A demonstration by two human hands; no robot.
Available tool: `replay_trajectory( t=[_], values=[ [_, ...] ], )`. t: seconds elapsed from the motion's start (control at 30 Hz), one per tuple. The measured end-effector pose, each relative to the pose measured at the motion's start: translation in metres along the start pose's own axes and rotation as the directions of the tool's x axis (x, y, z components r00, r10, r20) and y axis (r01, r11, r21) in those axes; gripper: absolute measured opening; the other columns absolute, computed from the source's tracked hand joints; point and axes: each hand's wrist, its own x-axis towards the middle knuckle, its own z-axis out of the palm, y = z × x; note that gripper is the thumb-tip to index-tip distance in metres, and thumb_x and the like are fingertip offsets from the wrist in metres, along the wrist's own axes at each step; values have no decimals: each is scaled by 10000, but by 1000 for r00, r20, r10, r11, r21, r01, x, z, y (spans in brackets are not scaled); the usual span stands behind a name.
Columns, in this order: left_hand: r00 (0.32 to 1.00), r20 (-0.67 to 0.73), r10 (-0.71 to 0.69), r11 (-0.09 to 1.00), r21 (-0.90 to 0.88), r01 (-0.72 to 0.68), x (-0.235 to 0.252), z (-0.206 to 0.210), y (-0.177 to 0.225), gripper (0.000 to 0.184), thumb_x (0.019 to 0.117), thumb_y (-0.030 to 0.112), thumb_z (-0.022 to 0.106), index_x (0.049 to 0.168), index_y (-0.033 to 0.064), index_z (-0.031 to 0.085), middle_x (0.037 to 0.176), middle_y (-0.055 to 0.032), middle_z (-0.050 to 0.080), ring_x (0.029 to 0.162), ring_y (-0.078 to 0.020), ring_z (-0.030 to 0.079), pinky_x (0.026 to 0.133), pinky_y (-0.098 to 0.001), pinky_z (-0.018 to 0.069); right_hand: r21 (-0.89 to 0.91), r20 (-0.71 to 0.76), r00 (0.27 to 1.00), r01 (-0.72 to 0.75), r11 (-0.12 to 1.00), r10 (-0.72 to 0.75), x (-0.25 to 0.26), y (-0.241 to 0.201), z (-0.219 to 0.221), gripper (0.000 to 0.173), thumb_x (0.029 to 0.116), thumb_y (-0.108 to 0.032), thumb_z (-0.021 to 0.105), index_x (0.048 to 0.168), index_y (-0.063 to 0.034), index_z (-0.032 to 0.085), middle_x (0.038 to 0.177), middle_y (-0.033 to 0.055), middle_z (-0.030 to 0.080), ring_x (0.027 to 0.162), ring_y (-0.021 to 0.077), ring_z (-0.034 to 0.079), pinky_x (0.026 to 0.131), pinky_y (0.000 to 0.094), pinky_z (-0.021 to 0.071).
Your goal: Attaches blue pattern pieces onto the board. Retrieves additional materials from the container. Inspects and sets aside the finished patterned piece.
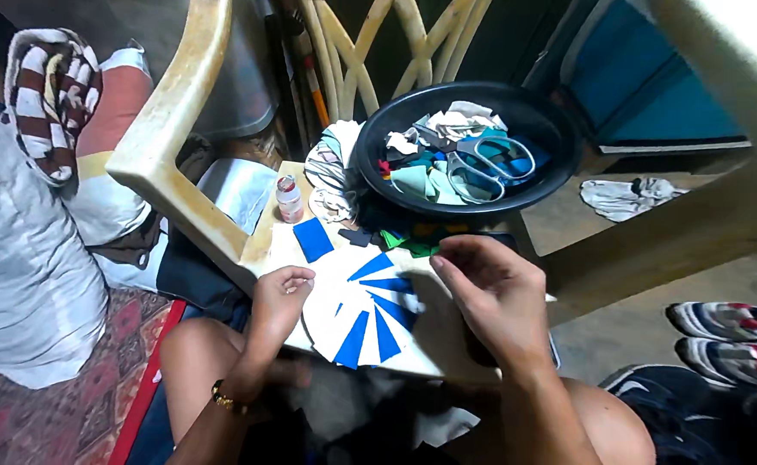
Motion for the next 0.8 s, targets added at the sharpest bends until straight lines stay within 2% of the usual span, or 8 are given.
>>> replay_trajectory(
  t=[0.07,0.2,0.3,0.47,0.53,0.63,0.73,0.8],
  values=[
    [998,-70,-11,997,-81,6,-11,5,-7,93,941,11,678,1017,-2,731,970,-63,727,810,-43,661,733,-207,537,10,-1,1000,-6,1000,6,0,-1,0,197,903,-94,669,1057,29,688,905,28,680,764,-18,626,699,146,538],
    [984,-168,-51,978,-206,16,-27,24,-9,109,936,2,681,1031,-14,731,977,-67,734,760,-33,658,671,-195,529,13,14,1000,-4,1000,3,0,-3,4,186,900,-91,665,1046,21,691,900,28,680,760,-16,628,701,147,540],
    [979,-193,-65,977,-210,24,-29,32,-6,115,947,14,676,1044,-7,733,1004,-75,736,830,-49,673,744,-219,541,-4,31,1000,5,1000,-5,-1,-4,5,184,904,-91,657,1048,18,696,912,35,683,769,-11,630,701,147,538],
    [986,-164,-37,985,-173,8,-27,31,-4,118,954,36,676,1050,5,736,999,-68,736,847,-54,674,756,-230,539,-30,45,999,18,999,-17,-1,-4,4,180,910,-107,652,1042,4,701,913,30,685,777,-9,636,712,150,542],
    [988,-156,5,987,-160,-30,-29,28,-2,122,960,47,669,1056,3,731,998,-67,733,846,-44,672,758,-216,539,-45,57,998,31,998,-28,-1,-3,5,178,913,-104,650,1039,10,702,913,42,680,768,-2,632,706,151,539],
    [967,-219,128,982,-107,-154,-30,21,-8,129,943,55,680,1041,-15,726,959,-71,740,751,-17,682,694,-176,564,-70,103,992,74,995,-67,-4,0,12,171,910,-80,646,1025,32,705,906,88,683,736,53,640,685,197,554],
    [888,-343,305,947,7,-322,-19,6,-22,135,903,29,681,995,-55,730,1034,-148,727,873,-60,708,762,-185,584,-114,180,974,157,981,-135,-6,1,24,165,889,-55,632,990,38,725,863,126,696,708,124,648,671,238,554],
    [859,-398,324,941,43,-335,-10,-7,-25,116,894,22,683,972,-48,731,1021,-140,718,860,-44,691,739,-168,570,-127,208,964,192,973,-164,-7,-1,30,159,873,-39,628,973,34,727,847,133,690,703,149,650,665,249,553]
  ],
)
